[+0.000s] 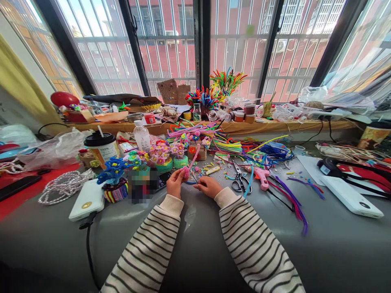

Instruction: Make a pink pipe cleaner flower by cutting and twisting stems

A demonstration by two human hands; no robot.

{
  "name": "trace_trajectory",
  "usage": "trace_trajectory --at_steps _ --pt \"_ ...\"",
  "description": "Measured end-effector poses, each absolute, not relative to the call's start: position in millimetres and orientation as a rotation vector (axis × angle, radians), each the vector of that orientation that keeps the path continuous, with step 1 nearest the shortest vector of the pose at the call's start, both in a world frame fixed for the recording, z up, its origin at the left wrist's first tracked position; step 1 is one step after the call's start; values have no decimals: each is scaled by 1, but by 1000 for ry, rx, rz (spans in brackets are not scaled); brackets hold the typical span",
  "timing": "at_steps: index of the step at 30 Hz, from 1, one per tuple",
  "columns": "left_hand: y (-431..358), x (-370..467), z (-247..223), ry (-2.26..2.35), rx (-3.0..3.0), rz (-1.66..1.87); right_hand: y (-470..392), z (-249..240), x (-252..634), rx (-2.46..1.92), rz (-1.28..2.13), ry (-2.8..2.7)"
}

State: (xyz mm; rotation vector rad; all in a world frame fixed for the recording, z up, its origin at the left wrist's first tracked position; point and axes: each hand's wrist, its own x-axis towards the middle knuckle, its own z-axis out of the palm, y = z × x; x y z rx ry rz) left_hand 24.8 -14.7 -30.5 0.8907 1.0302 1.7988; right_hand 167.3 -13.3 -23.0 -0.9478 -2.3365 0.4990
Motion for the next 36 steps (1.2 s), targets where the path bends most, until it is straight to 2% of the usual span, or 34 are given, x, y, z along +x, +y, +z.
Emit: trace_trajectory --at_steps 36 --pt "-17 24 -30 997 1108 1756 -12 -23 174 -1028 385 -2402"
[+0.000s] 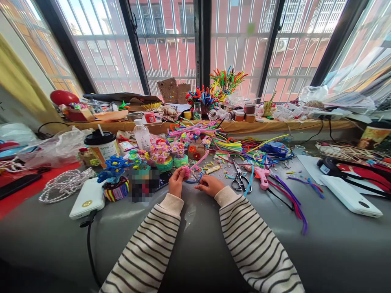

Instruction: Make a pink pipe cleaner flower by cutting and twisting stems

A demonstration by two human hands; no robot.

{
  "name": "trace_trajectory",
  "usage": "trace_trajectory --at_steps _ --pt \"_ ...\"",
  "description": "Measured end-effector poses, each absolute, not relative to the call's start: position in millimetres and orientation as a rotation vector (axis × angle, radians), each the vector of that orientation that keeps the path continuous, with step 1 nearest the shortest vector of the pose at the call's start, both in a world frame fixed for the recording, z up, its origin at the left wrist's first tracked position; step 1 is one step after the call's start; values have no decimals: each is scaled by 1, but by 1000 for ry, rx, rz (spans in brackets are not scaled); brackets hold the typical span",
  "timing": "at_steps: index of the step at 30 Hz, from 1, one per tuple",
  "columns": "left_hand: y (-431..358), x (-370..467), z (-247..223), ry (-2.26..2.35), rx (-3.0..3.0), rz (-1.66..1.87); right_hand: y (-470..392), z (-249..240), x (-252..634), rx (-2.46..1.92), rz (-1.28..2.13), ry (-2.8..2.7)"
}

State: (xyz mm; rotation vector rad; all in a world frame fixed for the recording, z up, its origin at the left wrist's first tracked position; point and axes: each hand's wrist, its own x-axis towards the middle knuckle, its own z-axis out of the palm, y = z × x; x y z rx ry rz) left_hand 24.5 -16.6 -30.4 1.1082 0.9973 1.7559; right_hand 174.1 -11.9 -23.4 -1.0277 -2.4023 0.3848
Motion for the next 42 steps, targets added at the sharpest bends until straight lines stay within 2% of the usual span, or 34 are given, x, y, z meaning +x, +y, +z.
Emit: trace_trajectory --at_steps 15,42 --pt "-18 26 -29 1014 1138 1757 -19 -20 174 -1168 338 -2351" --pt "-17 26 -30 1028 1122 1739 -10 -28 172 -1068 345 -2395"
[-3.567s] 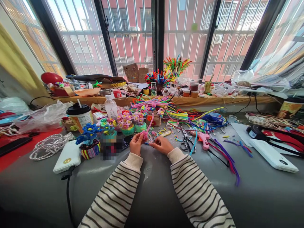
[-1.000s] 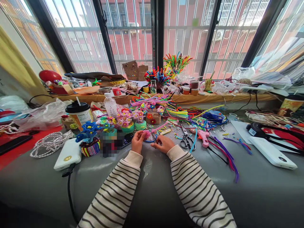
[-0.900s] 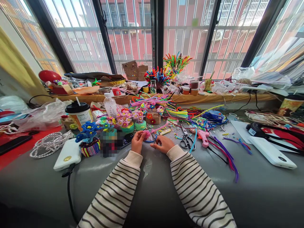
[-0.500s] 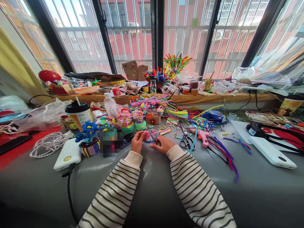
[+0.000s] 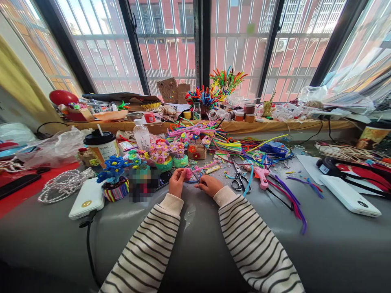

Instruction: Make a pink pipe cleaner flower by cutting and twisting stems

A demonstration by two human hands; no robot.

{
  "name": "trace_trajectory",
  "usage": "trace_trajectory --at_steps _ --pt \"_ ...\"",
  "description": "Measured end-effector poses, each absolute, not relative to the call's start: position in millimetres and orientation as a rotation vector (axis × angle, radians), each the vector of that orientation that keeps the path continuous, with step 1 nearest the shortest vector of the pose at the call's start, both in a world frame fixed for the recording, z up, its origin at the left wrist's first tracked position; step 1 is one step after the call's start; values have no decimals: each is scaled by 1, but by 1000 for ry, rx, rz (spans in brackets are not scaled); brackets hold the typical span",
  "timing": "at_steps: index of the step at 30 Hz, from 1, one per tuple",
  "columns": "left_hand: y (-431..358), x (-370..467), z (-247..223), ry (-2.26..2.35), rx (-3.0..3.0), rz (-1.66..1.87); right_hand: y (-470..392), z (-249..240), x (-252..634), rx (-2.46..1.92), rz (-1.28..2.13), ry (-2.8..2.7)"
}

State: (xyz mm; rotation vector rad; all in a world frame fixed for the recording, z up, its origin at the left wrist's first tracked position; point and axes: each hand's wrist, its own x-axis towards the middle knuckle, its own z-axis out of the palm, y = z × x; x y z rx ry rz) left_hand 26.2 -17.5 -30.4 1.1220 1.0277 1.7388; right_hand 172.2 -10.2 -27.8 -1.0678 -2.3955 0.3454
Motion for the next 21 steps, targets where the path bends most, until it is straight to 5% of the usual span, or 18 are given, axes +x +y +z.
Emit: trace_trajectory --at_steps 21 --pt "-22 26 -26 1035 1162 1799 -21 -22 170 -1089 589 -2362"
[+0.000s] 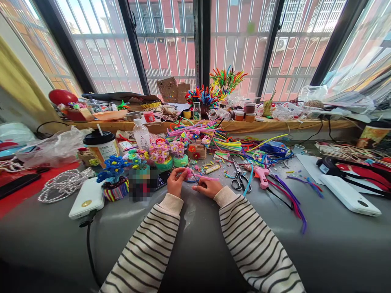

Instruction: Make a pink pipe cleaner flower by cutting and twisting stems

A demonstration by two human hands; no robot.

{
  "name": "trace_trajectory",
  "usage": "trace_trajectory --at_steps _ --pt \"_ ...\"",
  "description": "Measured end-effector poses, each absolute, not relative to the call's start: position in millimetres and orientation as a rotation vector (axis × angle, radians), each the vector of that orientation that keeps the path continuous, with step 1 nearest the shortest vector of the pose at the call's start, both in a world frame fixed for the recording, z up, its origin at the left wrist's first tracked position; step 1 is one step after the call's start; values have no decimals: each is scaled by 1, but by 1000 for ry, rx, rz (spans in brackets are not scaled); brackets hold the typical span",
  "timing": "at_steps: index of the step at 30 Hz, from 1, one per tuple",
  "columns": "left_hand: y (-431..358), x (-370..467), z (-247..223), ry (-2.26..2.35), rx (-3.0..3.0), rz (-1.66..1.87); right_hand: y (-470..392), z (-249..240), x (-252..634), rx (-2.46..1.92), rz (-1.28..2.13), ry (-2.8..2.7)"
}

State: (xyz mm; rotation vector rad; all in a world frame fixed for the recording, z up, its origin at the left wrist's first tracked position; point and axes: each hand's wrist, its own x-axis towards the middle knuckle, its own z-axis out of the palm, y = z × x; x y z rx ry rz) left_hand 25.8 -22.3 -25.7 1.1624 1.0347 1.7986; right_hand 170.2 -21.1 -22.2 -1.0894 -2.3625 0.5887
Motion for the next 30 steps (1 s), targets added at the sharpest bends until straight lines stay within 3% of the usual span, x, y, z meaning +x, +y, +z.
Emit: trace_trajectory --at_steps 21,30 --pt "-21 27 -25 871 1042 1799 -16 -21 169 -1010 635 -2165" --pt "-21 20 -20 727 734 1833 -18 -16 182 -841 1187 -1648"
